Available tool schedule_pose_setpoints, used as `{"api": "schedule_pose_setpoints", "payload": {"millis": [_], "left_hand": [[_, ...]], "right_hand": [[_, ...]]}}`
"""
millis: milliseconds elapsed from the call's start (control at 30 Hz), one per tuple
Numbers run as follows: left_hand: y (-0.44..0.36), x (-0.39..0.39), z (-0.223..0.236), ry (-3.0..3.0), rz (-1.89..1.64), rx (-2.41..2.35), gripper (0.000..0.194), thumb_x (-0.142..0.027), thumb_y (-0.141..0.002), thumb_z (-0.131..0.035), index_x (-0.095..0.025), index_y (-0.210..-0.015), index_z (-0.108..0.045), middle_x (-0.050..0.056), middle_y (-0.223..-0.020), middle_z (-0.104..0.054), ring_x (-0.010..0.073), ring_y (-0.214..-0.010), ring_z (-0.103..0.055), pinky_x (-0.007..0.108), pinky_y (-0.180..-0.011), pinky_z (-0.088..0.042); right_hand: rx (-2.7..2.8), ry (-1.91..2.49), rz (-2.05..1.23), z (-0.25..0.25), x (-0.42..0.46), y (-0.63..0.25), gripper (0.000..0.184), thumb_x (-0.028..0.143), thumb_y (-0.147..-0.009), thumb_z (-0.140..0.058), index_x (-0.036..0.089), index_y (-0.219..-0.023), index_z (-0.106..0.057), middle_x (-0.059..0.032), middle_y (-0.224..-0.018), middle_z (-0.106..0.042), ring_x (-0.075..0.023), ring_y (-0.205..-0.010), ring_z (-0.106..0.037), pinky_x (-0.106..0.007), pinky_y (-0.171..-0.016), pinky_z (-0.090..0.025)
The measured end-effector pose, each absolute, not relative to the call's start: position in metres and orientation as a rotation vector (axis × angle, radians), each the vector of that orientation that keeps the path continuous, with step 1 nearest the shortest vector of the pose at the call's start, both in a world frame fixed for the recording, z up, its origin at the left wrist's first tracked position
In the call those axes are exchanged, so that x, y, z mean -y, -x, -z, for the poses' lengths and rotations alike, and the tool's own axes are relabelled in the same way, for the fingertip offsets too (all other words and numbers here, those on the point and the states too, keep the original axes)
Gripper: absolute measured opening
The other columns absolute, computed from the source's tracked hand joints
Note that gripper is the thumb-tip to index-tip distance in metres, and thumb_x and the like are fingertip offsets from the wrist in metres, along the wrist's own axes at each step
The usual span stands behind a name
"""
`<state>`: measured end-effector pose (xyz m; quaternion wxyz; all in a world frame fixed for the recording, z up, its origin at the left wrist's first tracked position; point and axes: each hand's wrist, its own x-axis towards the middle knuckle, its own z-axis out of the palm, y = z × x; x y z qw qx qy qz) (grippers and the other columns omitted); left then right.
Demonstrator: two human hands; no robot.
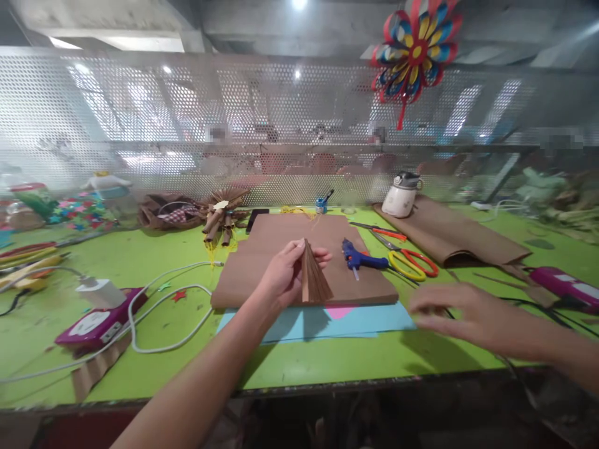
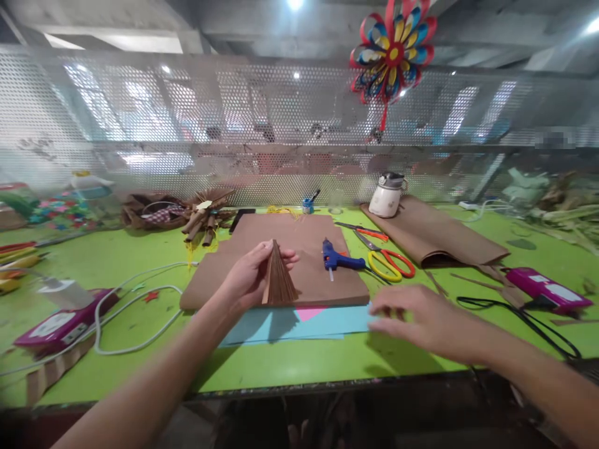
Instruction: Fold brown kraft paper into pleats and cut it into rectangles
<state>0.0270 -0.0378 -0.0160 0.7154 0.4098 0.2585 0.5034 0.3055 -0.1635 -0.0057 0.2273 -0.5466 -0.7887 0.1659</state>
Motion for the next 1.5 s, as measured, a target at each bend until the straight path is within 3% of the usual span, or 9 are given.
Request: {"api": "schedule_pose_setpoints", "payload": {"millis": [133, 267, 433, 533, 800, 1067, 1333, 1433, 1500], "left_hand": [[-0.028, 0.039, 0.021, -0.951, -1.141, -0.604, 0.013, -0.026, -0.086, -0.059, -0.016, -0.084, -0.051, 0.010, -0.089, -0.072, 0.0185, -0.080, -0.069, 0.030, -0.075, -0.053], [-0.029, 0.037, 0.029, -0.947, -1.218, -0.582, 0.025, -0.032, -0.074, -0.072, -0.016, -0.084, -0.055, 0.005, -0.086, -0.071, 0.0149, -0.071, -0.065, 0.027, -0.069, -0.050], [-0.030, 0.035, 0.030, -0.962, -1.265, -0.707, 0.028, -0.033, -0.065, -0.077, -0.015, -0.081, -0.062, -0.002, -0.065, -0.061, 0.0094, -0.057, -0.055, 0.021, -0.056, -0.043], [-0.030, 0.035, 0.029, -0.968, -1.288, -0.757, 0.027, -0.031, -0.062, -0.078, -0.014, -0.076, -0.063, -0.003, -0.061, -0.057, 0.0069, -0.052, -0.047, 0.019, -0.051, -0.037], [-0.027, 0.034, 0.028, -0.945, -1.432, -0.830, 0.023, -0.029, -0.061, -0.078, -0.014, -0.065, -0.061, -0.004, -0.058, -0.052, 0.0063, -0.054, -0.042, 0.019, -0.053, -0.033], [-0.019, 0.030, 0.018, -0.871, -1.521, -0.736, 0.016, -0.022, -0.064, -0.076, -0.013, -0.064, -0.062, -0.004, -0.061, -0.053, 0.0051, -0.059, -0.045, 0.016, -0.059, -0.036], [0.001, 0.014, 0.015, -0.729, -1.536, -0.627, 0.013, -0.020, -0.070, -0.073, -0.014, -0.075, -0.062, -0.004, -0.069, -0.060, 0.0063, -0.064, -0.055, 0.018, -0.066, -0.044], [0.005, 0.013, 0.013, -0.730, -1.513, -0.614, 0.017, -0.023, -0.070, -0.075, -0.015, -0.078, -0.062, -0.004, -0.071, -0.062, 0.0069, -0.064, -0.056, 0.019, -0.067, -0.046], [0.004, 0.016, 0.011, -0.741, -1.501, -0.613, 0.021, -0.025, -0.068, -0.077, -0.016, -0.079, -0.061, -0.004, -0.072, -0.062, 0.0072, -0.064, -0.057, 0.020, -0.067, -0.047]], "right_hand": [[2.042, 1.378, -0.737, -0.003, 0.096, -0.229, 0.036, 0.048, -0.083, -0.057, 0.021, -0.106, -0.066, -0.0084, -0.107, -0.069, -0.0223, -0.093, -0.064, -0.034, -0.079, -0.050], [1.935, 1.149, -0.934, 0.015, 0.060, -0.178, 0.038, 0.044, -0.083, -0.058, 0.016, -0.109, -0.061, -0.0093, -0.104, -0.070, -0.0206, -0.090, -0.065, -0.032, -0.078, -0.051], [1.851, 1.259, -0.809, 0.029, 0.053, -0.164, 0.027, 0.040, -0.082, -0.058, 0.014, -0.082, -0.065, -0.0060, -0.078, -0.069, -0.0176, -0.071, -0.063, -0.027, -0.062, -0.047], [1.798, 1.291, -0.906, 0.031, 0.057, -0.166, 0.035, 0.044, -0.084, -0.055, 0.015, -0.065, -0.060, -0.0020, -0.057, -0.062, -0.0137, -0.054, -0.057, -0.024, -0.051, -0.042], [1.624, 1.196, -1.261, 0.040, 0.069, -0.157, 0.035, 0.044, -0.084, -0.054, 0.016, -0.064, -0.055, 0.0008, -0.051, -0.059, -0.0079, -0.039, -0.049, -0.019, -0.040, -0.036], [1.694, 1.216, -1.136, 0.029, 0.085, -0.151, 0.033, 0.037, -0.090, -0.044, 0.018, -0.064, -0.050, 0.0037, -0.048, -0.055, -0.0060, -0.034, -0.040, -0.019, -0.037, -0.032], [1.780, 1.121, -1.100, 0.044, 0.094, -0.151, 0.026, 0.034, -0.091, -0.039, 0.017, -0.085, -0.057, 0.0025, -0.055, -0.057, -0.0089, -0.042, -0.045, -0.021, -0.042, -0.035], [1.733, 1.130, -1.047, 0.044, 0.091, -0.156, 0.023, 0.034, -0.088, -0.045, 0.017, -0.092, -0.059, 0.0015, -0.061, -0.058, -0.0107, -0.048, -0.049, -0.022, -0.046, -0.036], [1.695, 1.161, -0.916, 0.039, 0.089, -0.160, 0.020, 0.035, -0.086, -0.050, 0.017, -0.084, -0.059, 0.0016, -0.061, -0.055, -0.0117, -0.054, -0.049, -0.023, -0.050, -0.037]]}}
